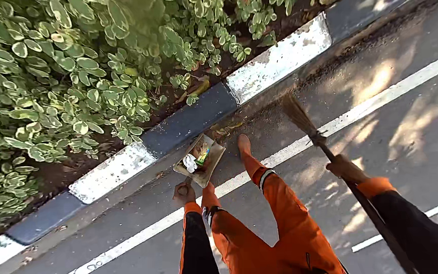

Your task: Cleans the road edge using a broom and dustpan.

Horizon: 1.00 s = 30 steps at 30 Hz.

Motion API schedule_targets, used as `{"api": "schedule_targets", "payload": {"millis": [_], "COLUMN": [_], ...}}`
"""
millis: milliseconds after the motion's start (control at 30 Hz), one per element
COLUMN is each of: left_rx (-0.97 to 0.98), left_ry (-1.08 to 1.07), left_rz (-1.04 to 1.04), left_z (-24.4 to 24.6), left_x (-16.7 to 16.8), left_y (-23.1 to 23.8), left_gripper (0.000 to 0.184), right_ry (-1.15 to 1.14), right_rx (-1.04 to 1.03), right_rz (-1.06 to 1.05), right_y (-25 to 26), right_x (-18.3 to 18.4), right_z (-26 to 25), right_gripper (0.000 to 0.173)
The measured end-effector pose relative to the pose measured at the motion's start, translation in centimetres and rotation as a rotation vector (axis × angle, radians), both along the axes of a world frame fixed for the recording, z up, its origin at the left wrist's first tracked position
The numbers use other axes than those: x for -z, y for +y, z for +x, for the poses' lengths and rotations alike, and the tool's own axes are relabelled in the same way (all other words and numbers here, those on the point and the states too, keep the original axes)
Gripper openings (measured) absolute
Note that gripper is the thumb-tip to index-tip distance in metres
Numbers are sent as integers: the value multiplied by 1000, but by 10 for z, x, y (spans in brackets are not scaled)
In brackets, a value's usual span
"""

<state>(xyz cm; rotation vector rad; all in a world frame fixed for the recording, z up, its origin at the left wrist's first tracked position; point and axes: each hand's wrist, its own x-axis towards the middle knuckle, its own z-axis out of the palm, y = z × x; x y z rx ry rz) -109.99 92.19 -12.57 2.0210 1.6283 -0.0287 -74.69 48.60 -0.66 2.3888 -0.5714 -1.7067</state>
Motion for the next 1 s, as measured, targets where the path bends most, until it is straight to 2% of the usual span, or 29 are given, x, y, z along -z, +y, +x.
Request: {"api": "schedule_targets", "payload": {"millis": [67, 133, 200, 267, 300, 333, 400, 433, 467, 533, 600, 700, 733, 800, 833, 900, 933, 1000], "left_rx": [-26, -28, -13, 3, 28, 52, 91, 106, 119, 143, 170, 170, 170, 164, 155, 163, 163, 151], "left_ry": [112, 200, 243, 251, 240, 208, 152, 130, 116, 106, 115, 123, 121, 109, 126, 182, 177, 157], "left_rz": [-13, -30, -59, -96, -97, -93, -85, -77, -67, -61, -70, -70, -57, -53, -64, -91, -88, -78], "left_z": [15, 22, 29, 16, 4, -6, -34, -46, -58, -72, -80, -86, -85, -69, -63, -67, -61, -53], "left_x": [7, 14, 18, 13, 12, 14, 16, 15, 14, 11, 13, 26, 29, 33, 32, 21, 22, 25], "left_y": [15, 33, 53, 67, 76, 88, 106, 114, 122, 134, 142, 147, 147, 152, 150, 146, 146, 142], "left_gripper": [25, 32, 37, 38, 36, 33, 32, 33, 35, 36, 33, 29, 28, 28, 30, 32, 32, 32], "right_ry": [-30, 45, 153, 262, 289, 303, 388, 441, 470, 395, 190, 45, 43, 95, 139, 243, 277, 215], "right_rx": [-94, -158, -175, -187, -175, -160, -54, 38, 129, 242, 175, 67, 74, 88, 108, 232, 392, 592], "right_rz": [44, 171, 295, 344, 371, 395, 391, 366, 335, 252, 157, 120, 134, 217, 245, 292, 316, 274], "right_y": [39, 98, 179, 225, 230, 227, 209, 199, 186, 159, 147, 169, 181, 213, 219, 192, 171, 124], "right_x": [51, 102, 113, 94, 77, 59, 4, -25, -49, -72, -62, 13, 41, 68, 60, 18, -1, -27], "right_z": [-16, -65, -124, -183, -205, -217, -231, -236, -243, -252, -254, -265, -277, -282, -277, -273, -260, -225], "right_gripper": [60, 79, 88, 103, 100, 84, 34, 21, 15, 12, 19, 81, 87, 80, 65, 24, 11, 10]}}
